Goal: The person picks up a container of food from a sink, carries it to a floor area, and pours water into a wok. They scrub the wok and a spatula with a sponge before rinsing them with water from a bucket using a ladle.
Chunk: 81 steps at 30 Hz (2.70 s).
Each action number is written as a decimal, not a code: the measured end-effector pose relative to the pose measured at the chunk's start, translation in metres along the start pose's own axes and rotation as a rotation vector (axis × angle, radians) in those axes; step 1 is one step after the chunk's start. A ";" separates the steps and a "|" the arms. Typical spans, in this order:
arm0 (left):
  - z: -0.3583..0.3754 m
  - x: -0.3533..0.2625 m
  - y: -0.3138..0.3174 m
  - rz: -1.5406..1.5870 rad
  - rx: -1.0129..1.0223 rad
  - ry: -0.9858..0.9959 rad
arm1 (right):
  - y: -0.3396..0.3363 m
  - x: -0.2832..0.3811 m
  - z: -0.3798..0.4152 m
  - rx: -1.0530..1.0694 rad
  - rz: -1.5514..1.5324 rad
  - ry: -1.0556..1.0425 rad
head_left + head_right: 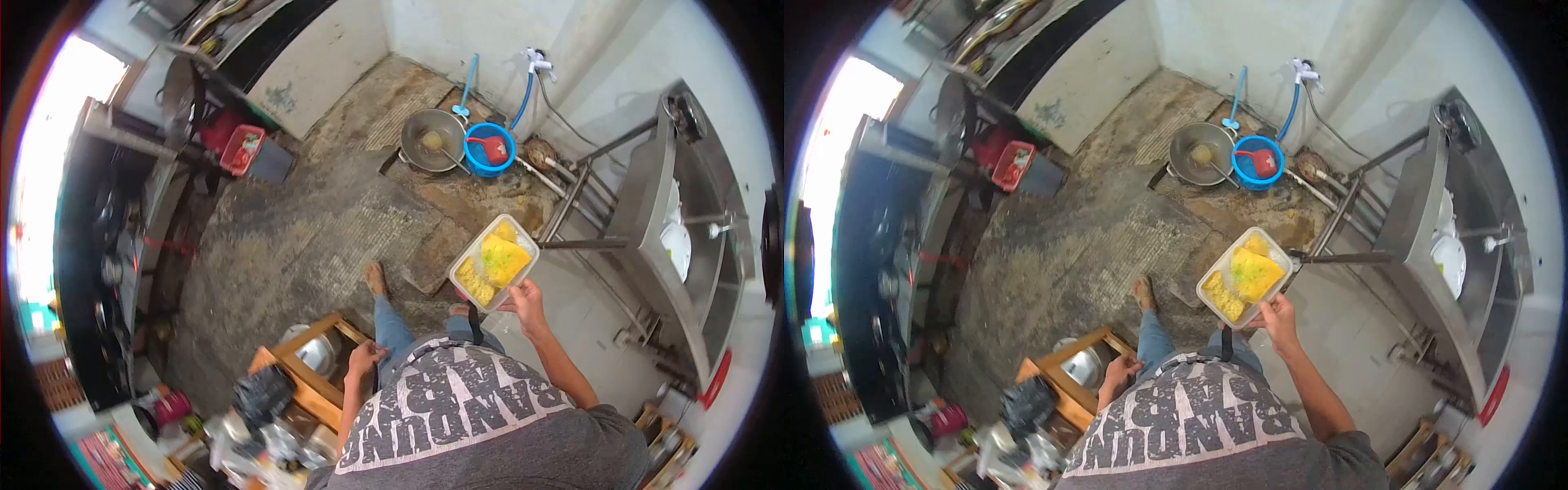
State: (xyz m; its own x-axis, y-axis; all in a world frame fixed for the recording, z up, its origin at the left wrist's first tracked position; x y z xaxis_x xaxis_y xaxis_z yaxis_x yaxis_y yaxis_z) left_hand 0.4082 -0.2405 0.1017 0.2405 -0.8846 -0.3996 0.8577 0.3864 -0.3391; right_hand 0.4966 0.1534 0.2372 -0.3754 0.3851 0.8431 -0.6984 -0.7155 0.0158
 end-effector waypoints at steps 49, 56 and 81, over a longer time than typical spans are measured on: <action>-0.722 -0.440 0.007 -0.610 0.194 1.203 | -0.095 -0.458 -0.465 -0.922 -0.570 0.011; -0.739 -0.459 0.025 -0.475 0.047 1.327 | -0.044 -0.478 -0.396 -0.886 -0.429 0.064; -0.711 -0.464 -0.015 -0.510 -0.081 1.329 | -0.007 -0.452 -0.383 -0.781 1.101 0.255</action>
State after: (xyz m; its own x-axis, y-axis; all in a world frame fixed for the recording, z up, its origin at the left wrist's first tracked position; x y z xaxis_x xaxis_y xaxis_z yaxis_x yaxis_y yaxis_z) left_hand -0.0390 0.3499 -0.3134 -0.7185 -0.0477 -0.6939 0.6804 0.1588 -0.7154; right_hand 0.4375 0.2074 -0.3505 -0.9949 -0.0064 0.1007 -0.0963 -0.2396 -0.9661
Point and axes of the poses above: each hand's wrist, its own z-axis away from the middle knuckle, its own y-axis out of the palm, x = y × z, the point moved 2 cm from there along -z, towards the middle knuckle, and after that the axes turned 3 degrees about -y, right-handed, at the moved point
